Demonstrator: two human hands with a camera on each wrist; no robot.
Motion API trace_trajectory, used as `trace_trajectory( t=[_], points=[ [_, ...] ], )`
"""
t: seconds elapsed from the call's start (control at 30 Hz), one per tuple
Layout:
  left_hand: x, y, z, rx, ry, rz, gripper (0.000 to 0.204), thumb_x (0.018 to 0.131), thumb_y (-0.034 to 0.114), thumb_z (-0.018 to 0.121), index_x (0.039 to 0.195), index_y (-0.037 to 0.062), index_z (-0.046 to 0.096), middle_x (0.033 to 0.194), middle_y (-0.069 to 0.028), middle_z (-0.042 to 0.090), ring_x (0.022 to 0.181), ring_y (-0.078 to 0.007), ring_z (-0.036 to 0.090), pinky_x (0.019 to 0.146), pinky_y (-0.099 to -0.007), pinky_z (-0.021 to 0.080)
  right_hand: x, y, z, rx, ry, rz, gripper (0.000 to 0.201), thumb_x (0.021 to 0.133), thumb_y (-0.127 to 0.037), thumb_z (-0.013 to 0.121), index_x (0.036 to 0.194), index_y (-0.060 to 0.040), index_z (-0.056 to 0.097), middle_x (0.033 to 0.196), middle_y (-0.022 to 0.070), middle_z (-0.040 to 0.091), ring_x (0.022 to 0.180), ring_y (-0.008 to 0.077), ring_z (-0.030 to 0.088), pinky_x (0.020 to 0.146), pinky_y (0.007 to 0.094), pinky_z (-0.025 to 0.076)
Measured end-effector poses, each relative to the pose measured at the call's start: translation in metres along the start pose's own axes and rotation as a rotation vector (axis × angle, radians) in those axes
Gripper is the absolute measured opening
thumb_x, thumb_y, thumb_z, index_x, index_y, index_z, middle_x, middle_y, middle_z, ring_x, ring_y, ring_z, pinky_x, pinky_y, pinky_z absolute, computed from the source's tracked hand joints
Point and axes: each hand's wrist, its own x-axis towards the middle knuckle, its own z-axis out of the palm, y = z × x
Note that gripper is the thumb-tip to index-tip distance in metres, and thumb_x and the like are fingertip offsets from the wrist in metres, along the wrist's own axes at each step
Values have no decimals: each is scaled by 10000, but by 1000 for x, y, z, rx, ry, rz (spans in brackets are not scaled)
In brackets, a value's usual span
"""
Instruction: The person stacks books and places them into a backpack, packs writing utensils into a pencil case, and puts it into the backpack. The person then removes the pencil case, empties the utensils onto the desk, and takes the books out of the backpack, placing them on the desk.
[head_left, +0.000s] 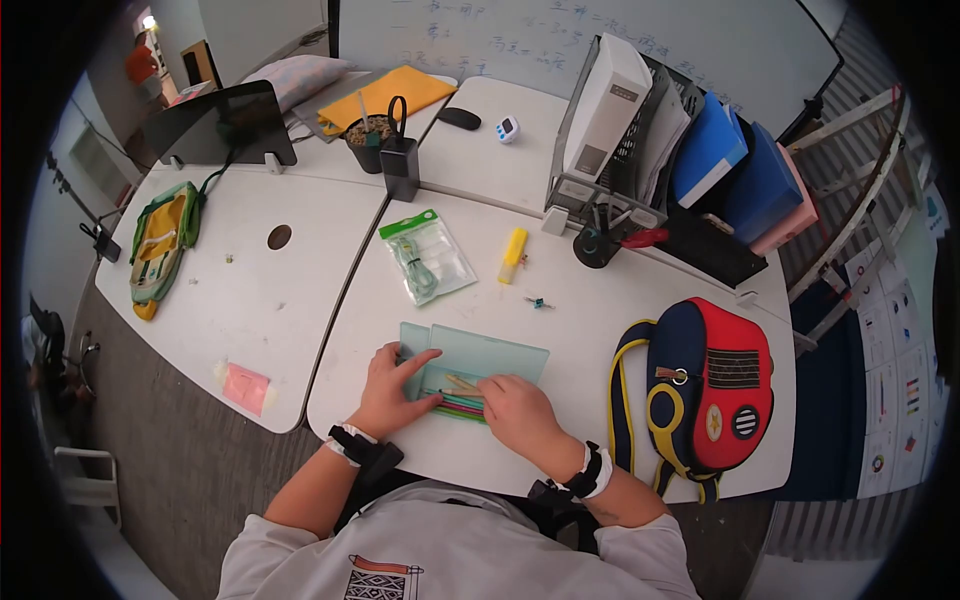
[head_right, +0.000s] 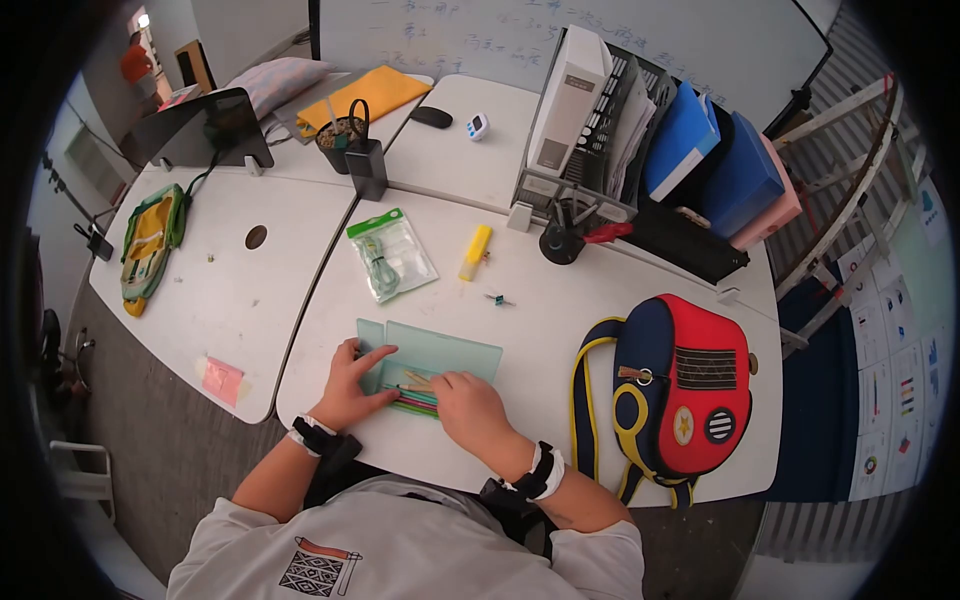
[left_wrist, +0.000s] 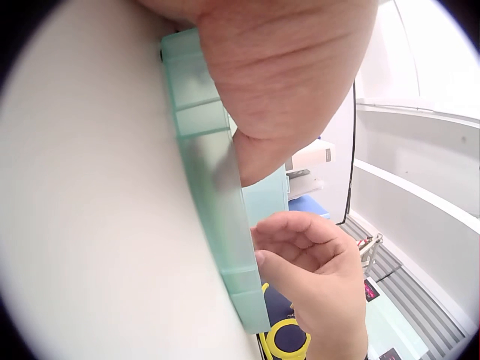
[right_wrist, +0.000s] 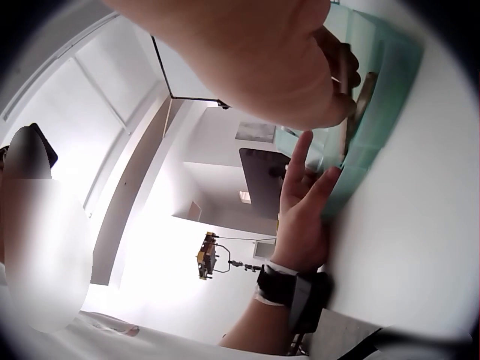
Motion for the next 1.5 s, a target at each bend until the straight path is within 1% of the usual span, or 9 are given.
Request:
trace_trajectory(
  t=[0.3,0.43,0.5,0.57,0.87,1.0,1.17,1.37,1.5],
  points=[
    [0,3,-1,-12,19,15,694,664,265,850,1317,274,614,1196,-223,494,1104,-373,480,989,-442,401,-5,1,-10,-102,-127,12,135,780,-65,651,908,-24,635,905,124,659,849,323,639,724,427,529],
    [0,0,0,-29,26,12,661,682,262,838,1307,270,621,1184,-224,500,1101,-375,481,990,-442,400,23,17,-42,62,420,-35,149,782,-16,636,926,-23,673,912,141,683,755,332,650,710,386,546],
    [-1,1,2,-31,31,15,652,687,262,835,1304,269,623,1184,-224,501,1102,-376,481,992,-442,400,43,51,-52,56,469,95,244,795,-1,642,1034,-34,673,1008,155,681,847,302,658,750,362,547],
    [0,1,2,-24,39,14,637,691,255,830,1296,269,631,1182,-228,504,1097,-377,485,986,-444,405,66,83,-54,160,356,221,395,778,-28,652,1171,-14,614,1153,199,633,1138,370,574,989,419,467],
    [-1,0,0,-57,65,0,592,690,232,820,1259,266,658,1168,-225,512,1070,-371,495,952,-432,431,127,136,-35,108,-37,170,771,735,-112,758,1435,-79,435,1455,205,392,1267,347,489,1060,385,441],
    [-1,-4,3,-52,85,8,588,692,228,816,1257,265,659,1167,-229,512,1067,-373,494,952,-432,434,153,138,-30,15,-121,168,722,759,-197,749,1424,-134,474,1440,198,407,1282,374,453,1071,426,423],
    [-3,-5,3,-68,81,15,554,711,212,784,1250,251,664,1159,-233,514,1070,-377,492,961,-436,430,166,127,-32,-294,-203,218,456,773,-413,716,1188,-226,687,1291,166,519,1156,374,492,1035,455,404],
    [-2,-4,2,-65,86,28,532,724,179,740,1247,240,667,1138,-227,517,1054,-370,490,946,-434,430,165,107,-42,-302,-317,435,344,784,-395,710,1085,-227,718,1119,126,652,1156,362,505,946,475,391],
    [-2,-4,1,-74,76,22,540,719,164,727,1250,237,665,1129,-224,517,1054,-369,489,942,-434,431,160,124,-33,-397,-243,361,317,769,-394,718,1037,-226,712,987,101,691,1071,337,566,884,487,383]
  ],
)
